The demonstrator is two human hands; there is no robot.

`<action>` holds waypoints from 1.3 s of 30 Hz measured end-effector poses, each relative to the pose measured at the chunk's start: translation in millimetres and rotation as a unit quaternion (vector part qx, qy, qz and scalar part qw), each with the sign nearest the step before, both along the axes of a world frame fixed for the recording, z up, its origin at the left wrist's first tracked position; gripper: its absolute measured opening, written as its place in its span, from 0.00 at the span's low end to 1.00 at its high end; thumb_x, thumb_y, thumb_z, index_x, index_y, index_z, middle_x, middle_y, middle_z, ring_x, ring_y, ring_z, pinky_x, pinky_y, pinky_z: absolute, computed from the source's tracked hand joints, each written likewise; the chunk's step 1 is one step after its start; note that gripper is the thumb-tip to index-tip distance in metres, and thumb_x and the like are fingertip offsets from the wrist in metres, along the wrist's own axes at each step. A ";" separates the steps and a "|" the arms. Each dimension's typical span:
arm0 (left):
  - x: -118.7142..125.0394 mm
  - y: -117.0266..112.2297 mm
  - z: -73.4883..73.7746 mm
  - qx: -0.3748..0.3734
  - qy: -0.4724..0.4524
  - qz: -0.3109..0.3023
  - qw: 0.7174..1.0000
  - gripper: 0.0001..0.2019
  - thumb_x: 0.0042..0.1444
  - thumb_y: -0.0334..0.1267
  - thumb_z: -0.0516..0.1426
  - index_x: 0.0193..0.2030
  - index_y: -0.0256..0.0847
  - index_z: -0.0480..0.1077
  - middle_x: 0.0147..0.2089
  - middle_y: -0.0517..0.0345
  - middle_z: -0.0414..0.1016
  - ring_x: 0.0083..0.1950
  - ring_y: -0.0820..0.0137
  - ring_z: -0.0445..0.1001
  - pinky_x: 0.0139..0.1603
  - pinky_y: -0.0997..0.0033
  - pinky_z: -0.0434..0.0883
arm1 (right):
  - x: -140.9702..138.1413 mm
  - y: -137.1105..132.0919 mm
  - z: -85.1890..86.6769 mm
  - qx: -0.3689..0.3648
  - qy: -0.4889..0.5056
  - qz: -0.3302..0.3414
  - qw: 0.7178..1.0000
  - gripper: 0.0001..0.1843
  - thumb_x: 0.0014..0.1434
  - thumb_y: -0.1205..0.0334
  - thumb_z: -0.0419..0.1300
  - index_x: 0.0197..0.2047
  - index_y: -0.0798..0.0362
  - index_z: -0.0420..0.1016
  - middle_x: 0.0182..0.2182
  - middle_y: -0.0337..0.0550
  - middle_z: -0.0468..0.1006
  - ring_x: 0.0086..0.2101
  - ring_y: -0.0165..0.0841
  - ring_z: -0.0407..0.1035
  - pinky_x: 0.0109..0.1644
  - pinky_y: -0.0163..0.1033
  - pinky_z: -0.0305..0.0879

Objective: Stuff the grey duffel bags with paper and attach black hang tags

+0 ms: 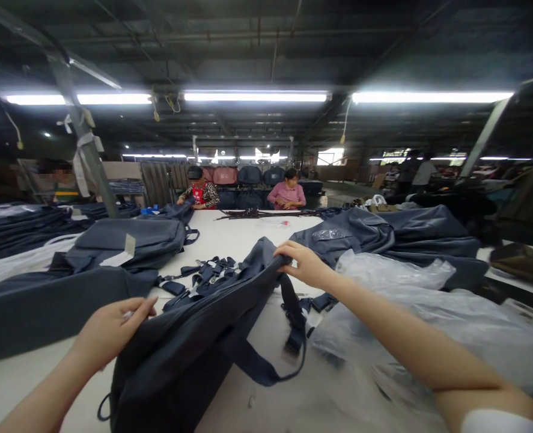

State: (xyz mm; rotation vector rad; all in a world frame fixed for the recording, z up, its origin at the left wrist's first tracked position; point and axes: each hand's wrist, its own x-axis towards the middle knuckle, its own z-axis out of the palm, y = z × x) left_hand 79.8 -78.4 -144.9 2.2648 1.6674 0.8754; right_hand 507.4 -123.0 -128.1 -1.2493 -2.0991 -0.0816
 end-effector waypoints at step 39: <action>90.2 -4.6 117.8 -0.006 -0.007 -0.133 0.991 0.18 0.46 0.42 0.57 0.45 0.42 0.71 0.30 0.61 0.71 0.29 0.68 0.67 0.31 0.71 0.63 | -72.7 -12.9 16.0 0.182 0.027 -0.005 0.983 0.06 0.61 0.58 0.62 0.37 0.52 0.73 0.33 0.44 0.74 0.37 0.37 0.68 0.41 0.41 0.65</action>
